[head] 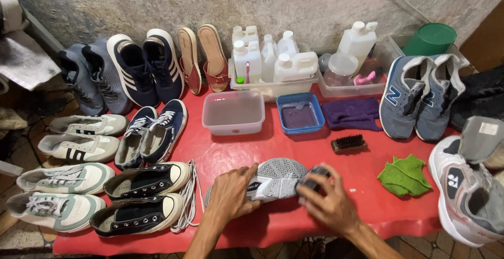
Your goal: The person cleans a white sneaker on a red table. They first wipe the shoe with a green cloth, then scrub the sole with a black brush, and finally wipe the shoe again with the cloth.
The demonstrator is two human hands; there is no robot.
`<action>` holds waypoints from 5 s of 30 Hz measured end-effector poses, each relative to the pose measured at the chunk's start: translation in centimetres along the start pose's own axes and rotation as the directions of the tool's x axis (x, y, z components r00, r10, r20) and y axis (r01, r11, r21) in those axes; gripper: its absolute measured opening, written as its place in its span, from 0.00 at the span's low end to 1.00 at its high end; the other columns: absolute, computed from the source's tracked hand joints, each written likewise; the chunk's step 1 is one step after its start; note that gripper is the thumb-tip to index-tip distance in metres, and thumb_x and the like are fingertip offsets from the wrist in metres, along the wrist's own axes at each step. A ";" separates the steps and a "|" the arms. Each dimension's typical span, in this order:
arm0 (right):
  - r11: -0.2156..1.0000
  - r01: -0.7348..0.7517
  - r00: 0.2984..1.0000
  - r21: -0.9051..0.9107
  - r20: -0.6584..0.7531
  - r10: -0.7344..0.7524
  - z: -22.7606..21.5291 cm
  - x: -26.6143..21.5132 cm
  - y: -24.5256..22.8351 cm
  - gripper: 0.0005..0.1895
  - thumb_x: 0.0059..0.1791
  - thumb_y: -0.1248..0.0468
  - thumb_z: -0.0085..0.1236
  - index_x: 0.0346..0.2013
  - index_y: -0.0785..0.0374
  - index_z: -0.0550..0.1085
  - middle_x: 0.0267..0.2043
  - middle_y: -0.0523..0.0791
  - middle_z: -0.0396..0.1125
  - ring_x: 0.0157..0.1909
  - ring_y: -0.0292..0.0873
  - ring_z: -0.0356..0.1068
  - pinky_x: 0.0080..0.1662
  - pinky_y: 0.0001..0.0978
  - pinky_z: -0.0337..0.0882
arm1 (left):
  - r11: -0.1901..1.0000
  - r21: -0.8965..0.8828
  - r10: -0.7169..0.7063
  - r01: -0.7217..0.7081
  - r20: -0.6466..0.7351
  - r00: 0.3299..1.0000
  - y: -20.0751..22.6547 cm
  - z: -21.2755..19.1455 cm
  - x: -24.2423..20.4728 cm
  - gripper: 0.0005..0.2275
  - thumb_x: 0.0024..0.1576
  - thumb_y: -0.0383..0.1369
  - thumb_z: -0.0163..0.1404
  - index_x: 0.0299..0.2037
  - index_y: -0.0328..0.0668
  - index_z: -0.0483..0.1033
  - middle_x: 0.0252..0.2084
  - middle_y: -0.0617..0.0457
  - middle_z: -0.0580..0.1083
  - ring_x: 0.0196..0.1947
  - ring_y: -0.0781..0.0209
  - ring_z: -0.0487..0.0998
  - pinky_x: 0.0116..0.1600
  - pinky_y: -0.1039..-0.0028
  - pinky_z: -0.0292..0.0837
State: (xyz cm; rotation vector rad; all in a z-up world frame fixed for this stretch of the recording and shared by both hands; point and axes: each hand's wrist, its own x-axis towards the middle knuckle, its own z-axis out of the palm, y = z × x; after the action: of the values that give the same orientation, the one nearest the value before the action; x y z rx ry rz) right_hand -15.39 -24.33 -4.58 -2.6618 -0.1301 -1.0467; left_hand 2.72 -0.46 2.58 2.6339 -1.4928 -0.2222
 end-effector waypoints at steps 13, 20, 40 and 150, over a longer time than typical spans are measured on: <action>0.983 0.177 0.982 -0.044 0.082 -0.173 -0.5 0.7 0.9 0.19 0.48 0.52 0.64 0.52 0.49 0.76 0.57 0.48 0.66 0.64 0.68 0.57 0.61 0.62 0.68 | 1.000 -0.008 0.014 -0.014 -0.010 1.000 0.2 0.2 -0.1 0.40 0.44 0.46 0.68 0.63 0.47 0.57 0.45 0.47 0.75 0.35 0.43 0.79 0.34 0.51 0.77; 0.994 0.053 0.986 -0.093 0.161 -0.038 -0.6 0.9 1.8 0.17 0.49 0.51 0.61 0.51 0.48 0.78 0.57 0.46 0.67 0.64 0.62 0.56 0.56 0.54 0.68 | 1.000 0.018 0.004 -0.004 0.001 1.000 0.4 0.0 -0.4 0.41 0.45 0.46 0.68 0.65 0.46 0.56 0.48 0.46 0.75 0.37 0.43 0.79 0.35 0.53 0.78; 0.997 0.065 0.960 -0.044 0.276 -0.051 -1.6 0.8 0.3 0.17 0.49 0.49 0.60 0.51 0.46 0.78 0.55 0.46 0.66 0.65 0.66 0.54 0.59 0.64 0.67 | 0.999 0.031 -0.010 0.011 -0.021 1.000 1.2 0.0 -0.9 0.44 0.43 0.47 0.69 0.67 0.49 0.54 0.54 0.46 0.73 0.46 0.41 0.78 0.39 0.50 0.78; 0.848 -0.530 0.833 -0.019 -0.200 0.516 2.6 3.4 -12.4 0.15 0.49 0.52 0.62 0.49 0.49 0.81 0.52 0.45 0.66 0.59 0.51 0.59 0.62 0.47 0.61 | 0.985 0.169 0.018 0.021 -0.227 0.974 1.6 3.1 -1.7 0.45 0.38 0.52 0.72 0.62 0.42 0.61 0.49 0.44 0.76 0.42 0.47 0.81 0.42 0.62 0.79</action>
State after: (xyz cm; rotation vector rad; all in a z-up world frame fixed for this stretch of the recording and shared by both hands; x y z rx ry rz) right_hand -13.45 -11.78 -1.38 -2.4134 0.6558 -1.1071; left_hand -0.07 0.15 -0.06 2.6773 -1.4931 0.2120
